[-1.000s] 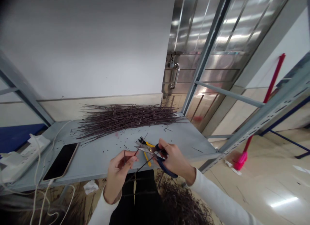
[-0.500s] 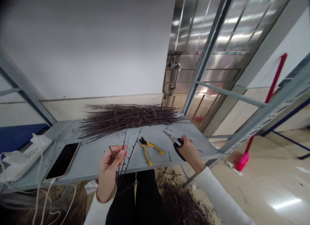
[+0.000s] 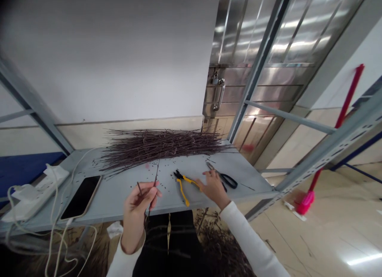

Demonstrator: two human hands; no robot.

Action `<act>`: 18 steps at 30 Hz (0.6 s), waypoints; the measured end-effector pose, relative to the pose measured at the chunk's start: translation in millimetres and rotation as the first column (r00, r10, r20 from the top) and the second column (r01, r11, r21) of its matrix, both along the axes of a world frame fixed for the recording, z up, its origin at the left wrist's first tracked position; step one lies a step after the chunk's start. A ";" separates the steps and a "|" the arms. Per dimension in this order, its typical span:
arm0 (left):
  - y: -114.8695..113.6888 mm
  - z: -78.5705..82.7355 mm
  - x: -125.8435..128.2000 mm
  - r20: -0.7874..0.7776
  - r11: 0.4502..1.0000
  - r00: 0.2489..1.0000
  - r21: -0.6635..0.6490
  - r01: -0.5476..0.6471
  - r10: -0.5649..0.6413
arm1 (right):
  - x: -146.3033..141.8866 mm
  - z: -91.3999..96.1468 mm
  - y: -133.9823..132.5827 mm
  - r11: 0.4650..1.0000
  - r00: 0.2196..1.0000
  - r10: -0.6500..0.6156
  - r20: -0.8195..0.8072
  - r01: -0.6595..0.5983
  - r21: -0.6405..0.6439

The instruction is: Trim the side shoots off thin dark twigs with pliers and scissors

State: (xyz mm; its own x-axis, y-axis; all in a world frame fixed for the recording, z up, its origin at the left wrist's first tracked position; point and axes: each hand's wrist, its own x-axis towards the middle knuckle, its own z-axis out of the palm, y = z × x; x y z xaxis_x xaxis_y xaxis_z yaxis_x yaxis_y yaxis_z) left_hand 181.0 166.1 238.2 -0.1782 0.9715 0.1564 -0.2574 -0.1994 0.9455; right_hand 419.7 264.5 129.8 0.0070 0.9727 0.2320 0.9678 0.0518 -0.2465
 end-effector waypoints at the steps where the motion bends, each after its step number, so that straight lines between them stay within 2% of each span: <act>1: -0.1 0.3 0.6 -0.009 1.000 1.000 0.001 -0.005 0.005 | -13.0 1.3 -5.2 0.997 0.997 0.075 -0.010 -0.076 -0.024; 2: -0.1 0.6 1.1 -0.019 1.000 1.000 0.004 -0.011 0.011 | -25.2 2.7 -10.2 0.984 0.987 0.161 -0.024 -0.162 -0.076; 4: -0.2 1.4 1.5 -0.042 1.000 0.999 0.005 -0.030 0.031 | -45.8 5.9 -18.5 0.949 0.969 0.245 -0.026 -0.245 -0.199; 6: -0.4 2.1 1.3 -0.057 0.999 0.997 0.003 -0.053 0.053 | -60.3 9.1 -22.2 0.934 0.973 0.232 0.009 -0.220 -0.281; 9: -1.1 2.6 0.3 -0.074 0.998 0.995 0.001 -0.063 0.063 | -72.2 12.2 -19.0 0.947 0.987 0.150 0.054 -0.127 -0.296; 13: -3.4 2.4 -1.7 -0.100 0.997 0.993 0.001 -0.071 0.070 | -75.1 13.4 -7.3 0.954 0.996 0.086 0.039 -0.071 -0.291; 16: -4.7 1.8 -3.2 -0.113 0.998 0.991 0.004 -0.068 0.068 | -67.9 16.9 0.7 0.950 0.997 0.073 -0.027 -0.078 -0.301; 18: -4.4 1.1 -4.0 -0.121 0.998 0.991 0.000 -0.060 0.060 | -59.6 22.9 3.3 0.938 0.987 0.111 -0.113 -0.142 -0.318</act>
